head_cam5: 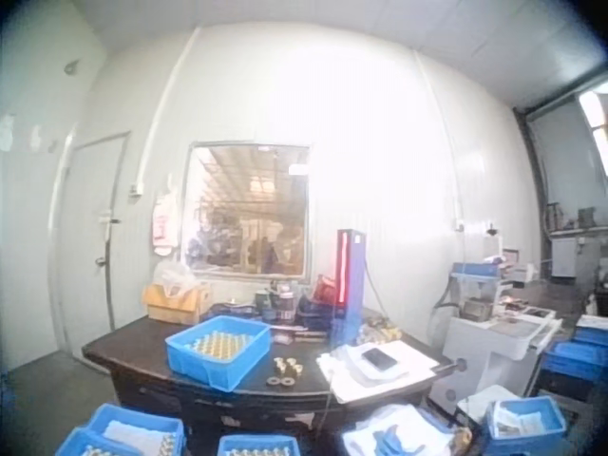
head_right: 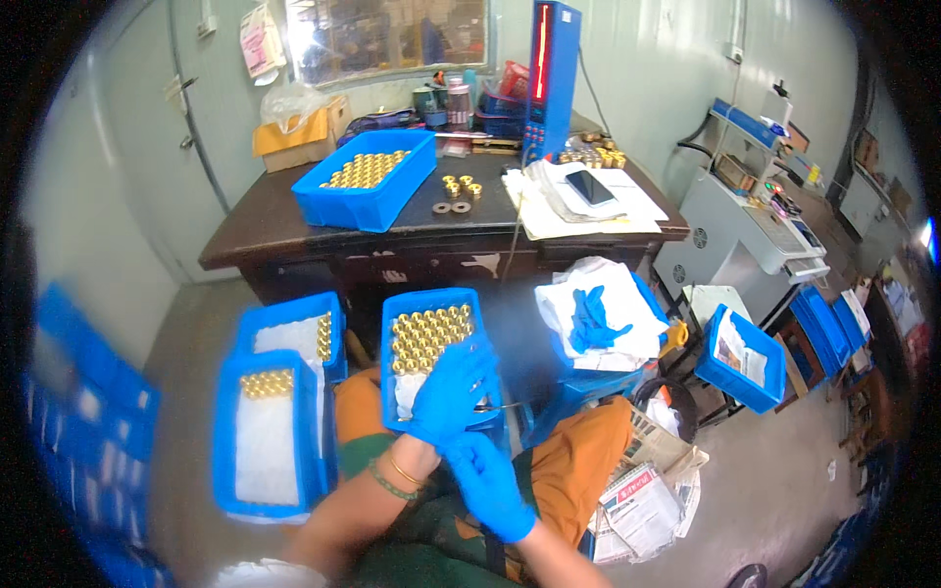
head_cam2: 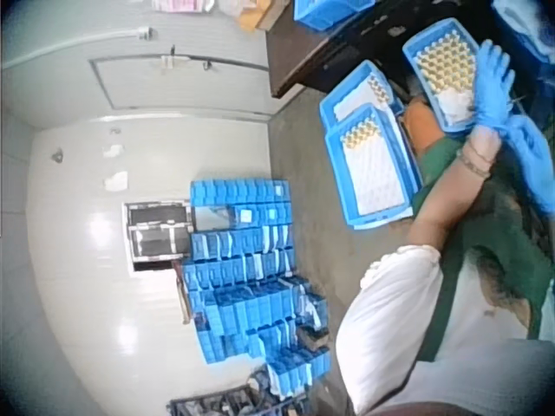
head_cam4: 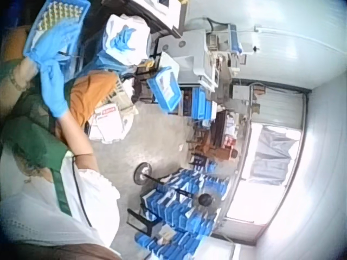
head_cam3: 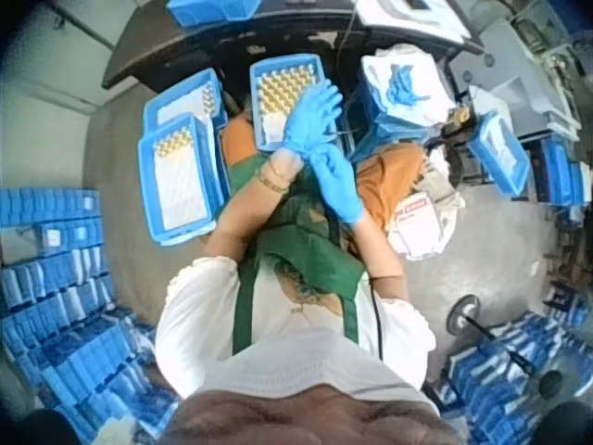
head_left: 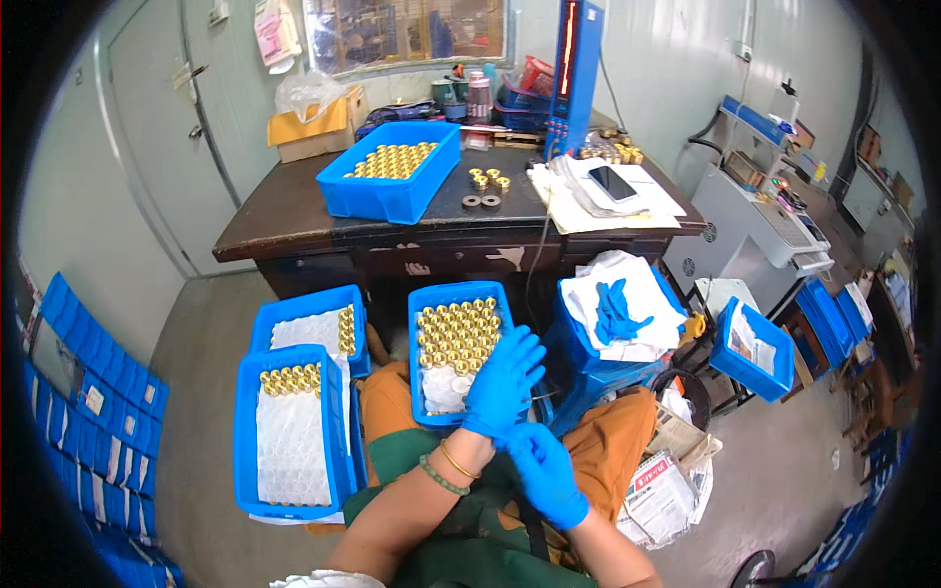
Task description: Inspecting and measuring small brass metal components using a digital gauge at an inspection station.
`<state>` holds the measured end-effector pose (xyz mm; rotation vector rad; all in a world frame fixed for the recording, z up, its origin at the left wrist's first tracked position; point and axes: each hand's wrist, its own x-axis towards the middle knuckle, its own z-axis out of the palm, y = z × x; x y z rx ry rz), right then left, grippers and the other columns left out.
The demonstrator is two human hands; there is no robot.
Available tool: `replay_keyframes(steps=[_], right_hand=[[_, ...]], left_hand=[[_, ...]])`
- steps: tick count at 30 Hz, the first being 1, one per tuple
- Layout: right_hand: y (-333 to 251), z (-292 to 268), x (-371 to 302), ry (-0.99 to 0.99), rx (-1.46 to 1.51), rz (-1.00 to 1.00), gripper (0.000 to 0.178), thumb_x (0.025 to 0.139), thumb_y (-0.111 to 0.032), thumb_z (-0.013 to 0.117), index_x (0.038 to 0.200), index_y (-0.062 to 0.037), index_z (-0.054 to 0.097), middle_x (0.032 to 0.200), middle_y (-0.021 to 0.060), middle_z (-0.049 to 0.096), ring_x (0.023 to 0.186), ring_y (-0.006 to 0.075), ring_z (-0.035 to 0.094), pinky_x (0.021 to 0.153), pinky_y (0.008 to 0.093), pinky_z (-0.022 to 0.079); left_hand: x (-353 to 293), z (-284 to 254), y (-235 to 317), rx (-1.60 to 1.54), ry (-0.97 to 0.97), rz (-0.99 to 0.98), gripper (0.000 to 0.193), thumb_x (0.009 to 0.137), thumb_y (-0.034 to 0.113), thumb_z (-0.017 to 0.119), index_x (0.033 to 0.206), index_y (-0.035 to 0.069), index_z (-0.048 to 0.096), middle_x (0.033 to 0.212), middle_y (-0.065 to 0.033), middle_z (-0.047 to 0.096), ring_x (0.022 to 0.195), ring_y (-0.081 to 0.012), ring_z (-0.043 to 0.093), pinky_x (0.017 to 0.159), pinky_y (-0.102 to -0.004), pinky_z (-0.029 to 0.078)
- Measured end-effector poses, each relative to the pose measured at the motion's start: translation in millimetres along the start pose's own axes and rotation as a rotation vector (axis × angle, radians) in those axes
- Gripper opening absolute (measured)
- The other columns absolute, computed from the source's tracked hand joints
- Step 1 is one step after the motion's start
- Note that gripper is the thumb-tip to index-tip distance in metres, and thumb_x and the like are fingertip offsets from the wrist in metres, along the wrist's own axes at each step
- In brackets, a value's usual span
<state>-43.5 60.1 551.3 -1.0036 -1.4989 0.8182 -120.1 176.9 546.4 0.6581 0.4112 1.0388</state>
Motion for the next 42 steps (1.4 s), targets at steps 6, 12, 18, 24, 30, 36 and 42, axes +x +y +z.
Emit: replay_keyframes(steps=[6,12,18,24,30,36,42], right_hand=[[10.2,-50.9,21.6,-0.13,-0.197,0.329,0.026,0.085,-0.027,0.058,0.079,-0.0014,0.061,0.069,0.0105,0.058,0.067,0.0134,0.052,0.064,0.0315,0.043],[152.5,-152.4,33.4,0.749,-0.516,0.074,0.036,0.084,-0.029,0.058,0.064,0.002,0.06,0.058,0.0056,0.056,0.055,0.0098,0.047,0.051,0.0288,0.04],[84.6,-220.2,35.6,1.013,0.336,0.472,0.049,0.088,-0.045,0.051,0.05,-0.0143,0.044,0.044,-0.0005,0.04,0.037,0.0134,0.039,0.039,0.0279,0.033],[39.0,-183.8,39.2,0.517,1.1,0.309,0.043,0.091,-0.041,0.045,0.107,-0.0021,0.056,0.099,0.0135,0.062,0.088,0.0258,0.061,0.079,0.0362,0.05],[5.1,-118.7,32.2,0.537,1.111,0.406,0.041,0.092,-0.043,0.043,0.097,-0.0041,0.056,0.084,0.0103,0.06,0.079,0.0214,0.059,0.071,0.0329,0.05],[-12.2,-65.5,41.6,0.557,1.266,0.419,0.04,0.09,-0.042,0.044,0.107,-0.0072,0.052,0.101,0.0104,0.057,0.092,0.0241,0.056,0.079,0.0381,0.048],[20.6,-43.7,54.3,0.64,1.074,0.409,0.032,0.09,-0.035,0.048,0.108,-0.009,0.052,0.106,0.0074,0.055,0.1,0.0204,0.052,0.079,0.036,0.047]], left_hand=[[-10.6,3.8,-54.9,0.06,-0.156,-0.305,0.039,0.093,0.019,0.042,0.13,0.007,0.039,0.125,-0.0087,0.048,0.113,-0.0192,0.047,0.096,-0.0328,0.038],[-36.2,49.2,-84.6,1.057,-0.339,-0.011,0.025,0.094,0.021,0.042,0.11,0.003,0.05,0.1,-0.005,0.056,0.089,-0.0143,0.052,0.078,-0.0288,0.043],[-101.7,24.4,-24.9,0.178,-0.202,-0.284,0.043,0.093,0.013,0.042,0.132,-0.005,0.032,0.131,-0.0182,0.042,0.125,-0.0274,0.038,0.104,-0.0374,0.032],[-80.7,34.0,-16.9,0.255,-0.184,-0.253,0.033,0.093,0.01,0.043,0.124,-0.001,0.044,0.12,-0.0137,0.051,0.114,-0.0238,0.048,0.097,-0.0372,0.038],[-70.9,38.4,-17.9,1.089,-0.352,0.467,0.095,0.07,0.032,0.075,0.141,0.007,0.017,0.146,-0.0145,0.007,0.132,-0.0281,0.02,0.101,-0.0434,0.03],[-79.4,53.0,-40.2,1.291,-0.297,0.687,0.098,0.056,0.054,0.077,0.133,0.013,0.033,0.136,-0.0258,0.012,0.126,-0.0415,0.021,0.101,-0.0489,0.025],[-86.6,33.7,-28.7,1.366,-0.344,0.986,0.035,0.066,0.016,0.076,0.093,0.007,0.058,0.085,-0.0066,0.053,0.072,-0.0206,0.057,0.052,-0.0285,0.048]])
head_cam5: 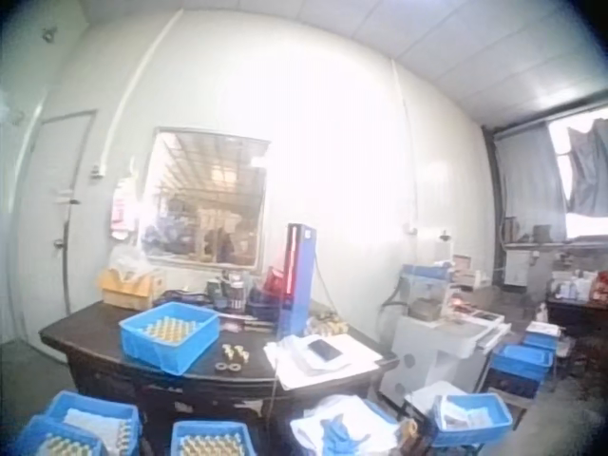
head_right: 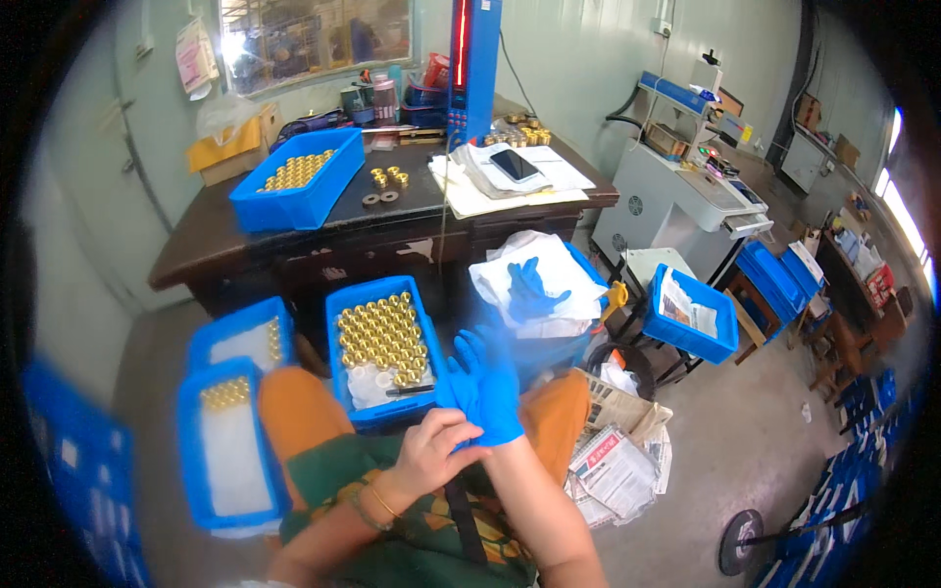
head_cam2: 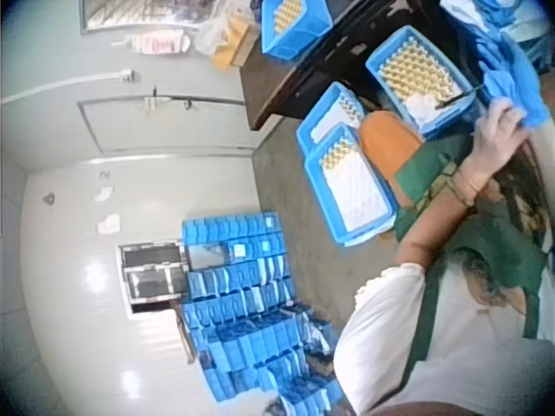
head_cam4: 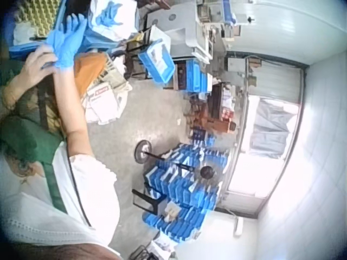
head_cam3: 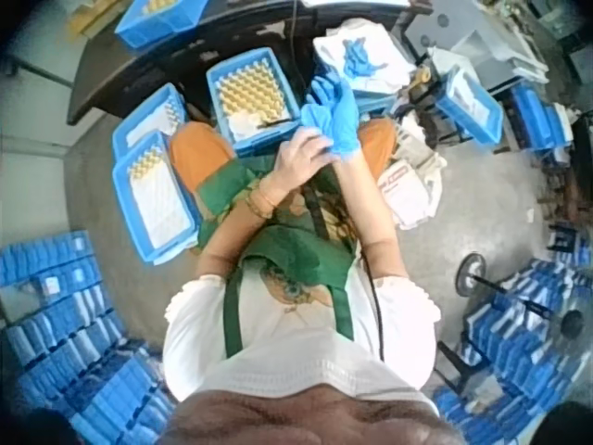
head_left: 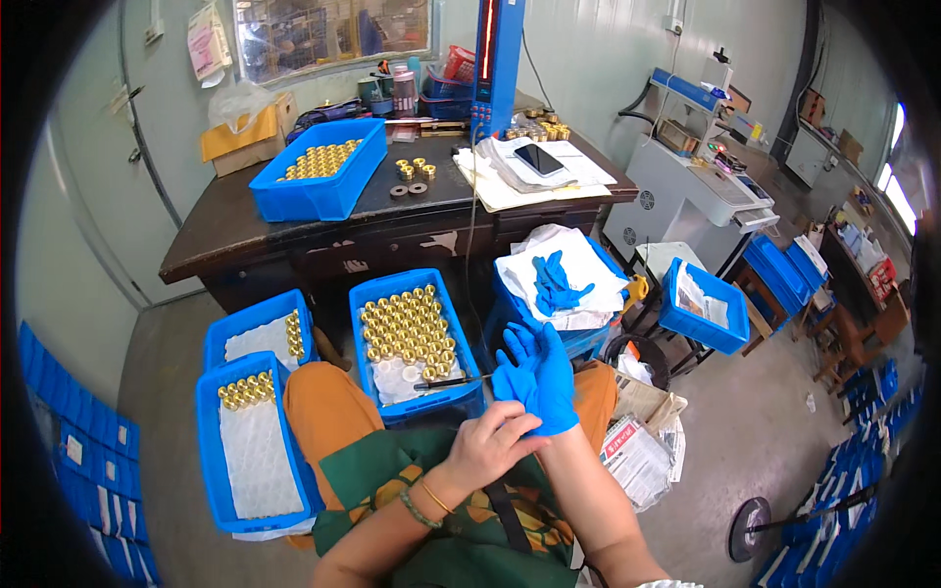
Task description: Inspecting and measuring small brass metal components using a digital gauge at an inspection station.
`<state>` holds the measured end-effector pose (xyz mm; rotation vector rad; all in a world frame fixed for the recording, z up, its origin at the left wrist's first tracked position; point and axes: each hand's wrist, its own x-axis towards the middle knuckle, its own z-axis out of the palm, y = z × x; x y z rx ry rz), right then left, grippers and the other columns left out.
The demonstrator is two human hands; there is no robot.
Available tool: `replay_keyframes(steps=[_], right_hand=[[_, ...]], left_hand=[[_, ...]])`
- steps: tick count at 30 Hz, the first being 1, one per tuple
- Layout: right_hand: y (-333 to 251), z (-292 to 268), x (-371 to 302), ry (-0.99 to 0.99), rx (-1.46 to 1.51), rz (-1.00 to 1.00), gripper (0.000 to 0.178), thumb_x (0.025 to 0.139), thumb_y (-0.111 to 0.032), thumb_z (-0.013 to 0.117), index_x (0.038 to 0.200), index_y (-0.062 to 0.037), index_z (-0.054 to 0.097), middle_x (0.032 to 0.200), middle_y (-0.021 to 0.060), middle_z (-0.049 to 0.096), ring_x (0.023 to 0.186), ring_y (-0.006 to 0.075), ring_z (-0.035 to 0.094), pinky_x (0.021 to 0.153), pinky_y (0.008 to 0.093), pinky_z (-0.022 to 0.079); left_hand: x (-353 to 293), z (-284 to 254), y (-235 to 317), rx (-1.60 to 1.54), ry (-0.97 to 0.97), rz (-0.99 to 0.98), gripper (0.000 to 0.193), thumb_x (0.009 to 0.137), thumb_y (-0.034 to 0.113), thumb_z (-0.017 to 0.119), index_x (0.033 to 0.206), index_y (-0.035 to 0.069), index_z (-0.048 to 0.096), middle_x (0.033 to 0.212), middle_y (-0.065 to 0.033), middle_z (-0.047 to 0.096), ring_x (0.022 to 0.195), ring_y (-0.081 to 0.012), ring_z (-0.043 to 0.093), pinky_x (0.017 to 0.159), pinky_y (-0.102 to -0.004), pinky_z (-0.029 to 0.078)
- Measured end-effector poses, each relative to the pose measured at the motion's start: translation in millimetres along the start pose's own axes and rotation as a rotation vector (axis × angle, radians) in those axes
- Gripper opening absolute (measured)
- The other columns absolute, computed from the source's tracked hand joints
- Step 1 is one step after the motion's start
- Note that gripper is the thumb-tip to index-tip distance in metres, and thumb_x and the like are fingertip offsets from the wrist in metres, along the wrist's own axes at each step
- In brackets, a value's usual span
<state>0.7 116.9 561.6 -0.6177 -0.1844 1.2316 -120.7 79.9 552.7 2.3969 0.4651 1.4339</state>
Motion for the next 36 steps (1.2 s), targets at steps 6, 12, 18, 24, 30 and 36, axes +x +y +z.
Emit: replay_keyframes(steps=[6,12,18,24,30,36], right_hand=[[35.2,-4.1,-4.8,-0.039,-0.341,0.001,0.025,0.084,-0.014,0.055,0.107,-0.0051,0.053,0.098,0.0091,0.057,0.089,0.0181,0.056,0.076,0.0271,0.047],[31.8,-21.4,-31.7,-0.563,-1.626,-0.414,0.022,0.087,-0.012,0.045,0.105,0.0,0.05,0.094,0.0151,0.054,0.086,0.0236,0.055,0.075,0.0344,0.045],[-39.1,-18.8,-136.0,-0.529,-1.297,0.005,0.039,0.094,-0.027,0.042,0.116,0.0035,0.053,0.117,0.0164,0.055,0.112,0.0232,0.05,0.097,0.0322,0.036],[-44.6,12.0,-85.0,-0.455,-1.568,-0.45,0.028,0.086,-0.008,0.054,0.112,0.0016,0.054,0.107,0.0092,0.058,0.103,0.0167,0.053,0.088,0.0278,0.041],[-27.3,30.8,-22.1,-0.612,-1.328,-0.052,0.036,0.083,-0.005,0.06,0.116,0.0006,0.049,0.095,0.0029,0.061,0.087,0.0074,0.055,0.077,0.0223,0.045],[-32.6,6.7,6.0,-0.389,-0.751,0.279,0.046,0.083,-0.002,0.059,0.123,-0.0005,0.037,0.087,0.0034,0.063,0.078,0.0066,0.057,0.07,0.0201,0.045]], left_hand=[[8.7,-33.0,-31.7,0.327,-0.096,0.07,0.029,0.064,0.008,0.068,0.088,0.005,0.053,0.084,-0.0081,0.056,0.074,-0.0242,0.059,0.056,-0.0321,0.049],[10.2,-27.5,-80.7,0.251,-0.101,-0.267,0.013,0.065,0.004,0.054,0.077,0.008,0.055,0.079,-0.01,0.059,0.071,-0.0283,0.059,0.058,-0.0358,0.048],[-1.2,-90.5,-158.2,0.147,0.067,-0.747,0.009,0.071,0.011,0.055,0.072,0.002,0.057,0.066,-0.0163,0.056,0.064,-0.0272,0.058,0.057,-0.0334,0.045],[22.8,-70.5,-120.7,-0.662,-0.148,-0.857,0.008,0.076,0.008,0.053,0.073,0.002,0.057,0.069,0.0009,0.058,0.061,-0.0059,0.049,0.057,-0.023,0.041],[41.3,-76.8,-91.9,-1.041,-0.392,-0.795,0.014,0.081,0.006,0.052,0.092,0.0,0.06,0.08,-0.0011,0.06,0.072,-0.0063,0.055,0.067,-0.0214,0.046],[42.0,-32.2,-118.9,-1.23,0.042,-0.789,0.03,0.085,0.013,0.052,0.112,0.001,0.047,0.092,-0.0038,0.053,0.089,-0.0102,0.05,0.082,-0.0233,0.04]])
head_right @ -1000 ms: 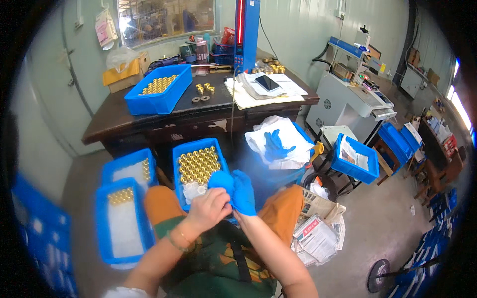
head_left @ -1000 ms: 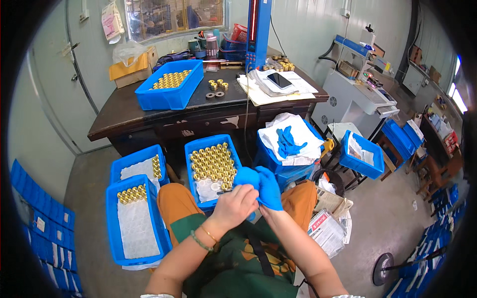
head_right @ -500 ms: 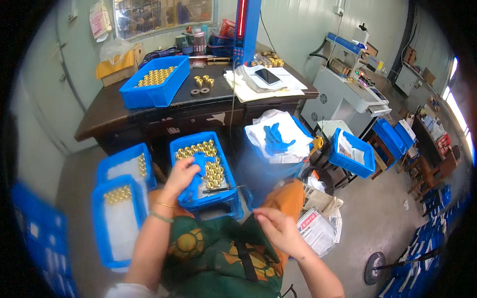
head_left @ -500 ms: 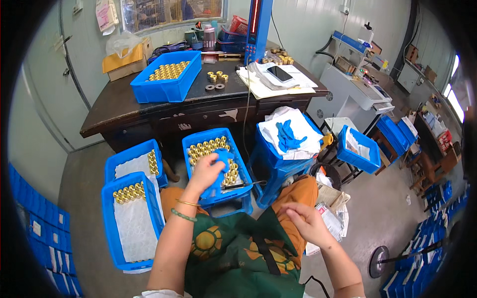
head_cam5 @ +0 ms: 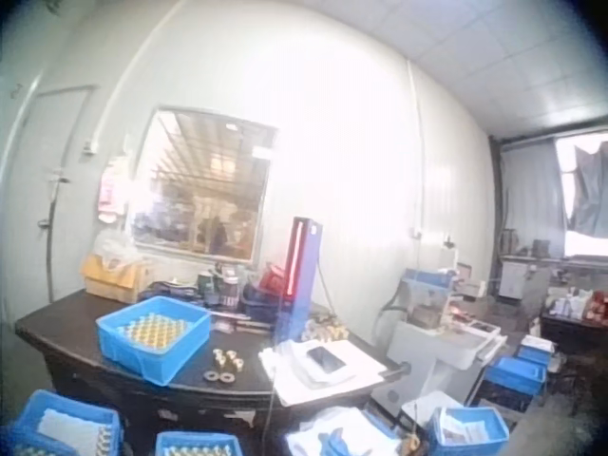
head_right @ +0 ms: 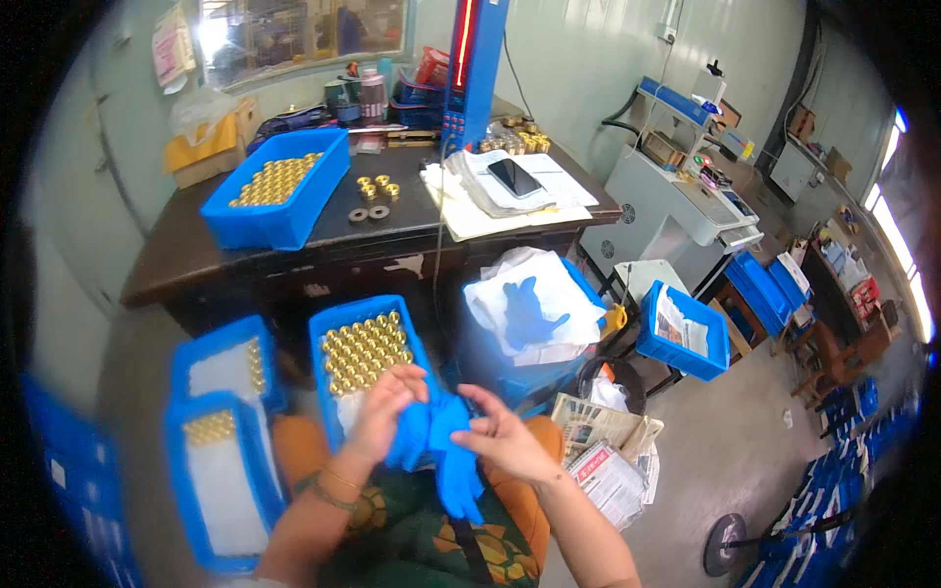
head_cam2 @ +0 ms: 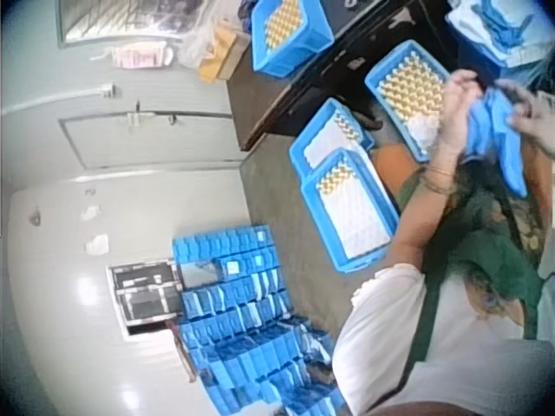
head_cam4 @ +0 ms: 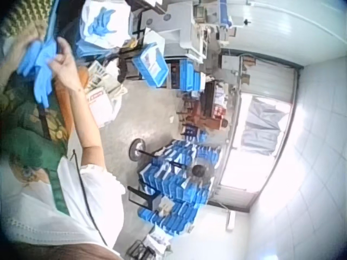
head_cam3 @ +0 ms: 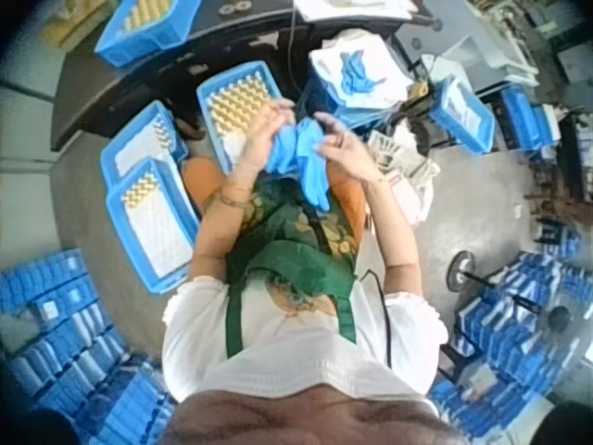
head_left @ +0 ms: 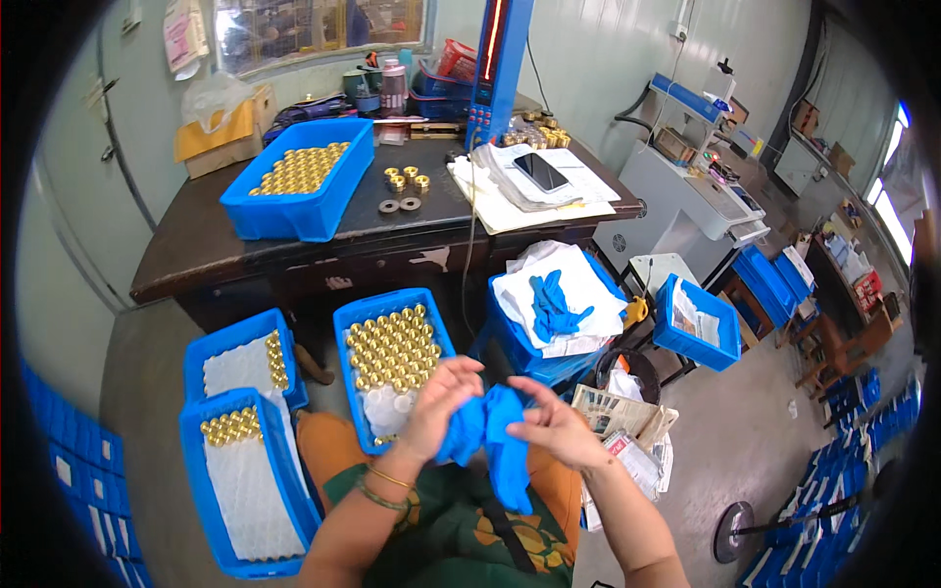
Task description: Inspecting and measuring small brass metal components using a digital gauge at an inspection station.
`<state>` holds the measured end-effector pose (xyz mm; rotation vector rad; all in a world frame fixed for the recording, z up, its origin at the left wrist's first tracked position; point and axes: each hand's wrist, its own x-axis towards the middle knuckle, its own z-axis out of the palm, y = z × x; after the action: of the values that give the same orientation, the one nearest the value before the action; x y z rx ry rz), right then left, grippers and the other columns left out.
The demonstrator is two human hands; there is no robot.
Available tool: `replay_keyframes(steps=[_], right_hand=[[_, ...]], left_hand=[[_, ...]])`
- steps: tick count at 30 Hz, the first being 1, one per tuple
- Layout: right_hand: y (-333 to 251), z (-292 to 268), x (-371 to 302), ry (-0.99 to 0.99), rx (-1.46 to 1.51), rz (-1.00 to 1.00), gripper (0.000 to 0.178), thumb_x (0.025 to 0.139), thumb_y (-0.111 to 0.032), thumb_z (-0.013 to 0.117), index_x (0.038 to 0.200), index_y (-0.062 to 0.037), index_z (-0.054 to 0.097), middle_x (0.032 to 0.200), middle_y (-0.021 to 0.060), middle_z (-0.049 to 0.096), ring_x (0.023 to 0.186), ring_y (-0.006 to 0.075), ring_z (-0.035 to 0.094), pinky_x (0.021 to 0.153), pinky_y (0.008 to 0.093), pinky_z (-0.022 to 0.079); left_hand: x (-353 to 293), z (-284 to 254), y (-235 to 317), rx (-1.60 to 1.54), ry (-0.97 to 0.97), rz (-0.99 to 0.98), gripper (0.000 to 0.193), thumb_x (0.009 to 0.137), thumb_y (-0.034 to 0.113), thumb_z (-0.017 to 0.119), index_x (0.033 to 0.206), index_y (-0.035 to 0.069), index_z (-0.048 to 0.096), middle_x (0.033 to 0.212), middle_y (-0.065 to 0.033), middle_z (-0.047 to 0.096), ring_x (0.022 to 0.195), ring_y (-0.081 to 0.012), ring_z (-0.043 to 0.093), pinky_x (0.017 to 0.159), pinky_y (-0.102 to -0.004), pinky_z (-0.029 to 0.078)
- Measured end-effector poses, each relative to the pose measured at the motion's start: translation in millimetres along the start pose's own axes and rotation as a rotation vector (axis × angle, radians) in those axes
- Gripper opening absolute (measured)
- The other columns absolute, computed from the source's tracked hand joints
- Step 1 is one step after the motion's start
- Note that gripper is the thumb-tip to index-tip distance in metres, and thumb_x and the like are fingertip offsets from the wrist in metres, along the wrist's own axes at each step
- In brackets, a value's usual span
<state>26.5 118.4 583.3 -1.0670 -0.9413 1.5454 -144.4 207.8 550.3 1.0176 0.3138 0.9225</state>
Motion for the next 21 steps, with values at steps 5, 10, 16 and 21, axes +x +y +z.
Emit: replay_keyframes(steps=[5,10,16,21], right_hand=[[7.4,-77.1,57.0,0.296,-0.133,0.018,0.022,0.084,-0.008,0.06,0.105,0.0001,0.057,0.081,-0.0005,0.062,0.07,0.0059,0.054,0.063,0.0189,0.043],[-14.3,-199.8,147.0,0.536,0.068,0.139,0.043,0.081,-0.018,0.063,0.117,0.0011,0.048,0.09,0.0067,0.061,0.075,0.0134,0.057,0.067,0.0255,0.046],[-151.4,-261.7,153.6,0.657,-0.642,-0.308,0.023,0.081,-0.002,0.056,0.103,-0.0041,0.058,0.098,0.0055,0.058,0.092,0.0123,0.053,0.082,0.027,0.043],[-405.2,-202.2,35.1,0.442,-1.103,-1.274,0.029,0.091,-0.014,0.038,0.11,0.0012,0.052,0.112,0.0232,0.053,0.108,0.028,0.052,0.1,0.0414,0.036]], left_hand=[[67.4,11.4,-46.2,-0.108,-0.004,0.01,0.041,0.085,0.012,0.049,0.123,0.001,0.039,0.119,-0.011,0.048,0.112,-0.0174,0.044,0.098,-0.031,0.033],[139.1,-30.7,-51.2,0.176,0.227,-0.094,0.037,0.089,0.017,0.049,0.123,0.003,0.041,0.122,-0.0092,0.047,0.114,-0.0195,0.046,0.093,-0.0344,0.039],[161.3,-81.3,28.9,0.619,0.519,-0.076,0.021,0.087,0.006,0.053,0.109,0.003,0.053,0.098,-0.0031,0.058,0.09,-0.0103,0.055,0.08,-0.024,0.044],[81.5,-127.6,128.6,0.884,0.892,-0.19,0.01,0.087,0.012,0.057,0.088,0.002,0.058,0.072,0.0022,0.056,0.064,-0.0061,0.05,0.058,-0.0216,0.043]])
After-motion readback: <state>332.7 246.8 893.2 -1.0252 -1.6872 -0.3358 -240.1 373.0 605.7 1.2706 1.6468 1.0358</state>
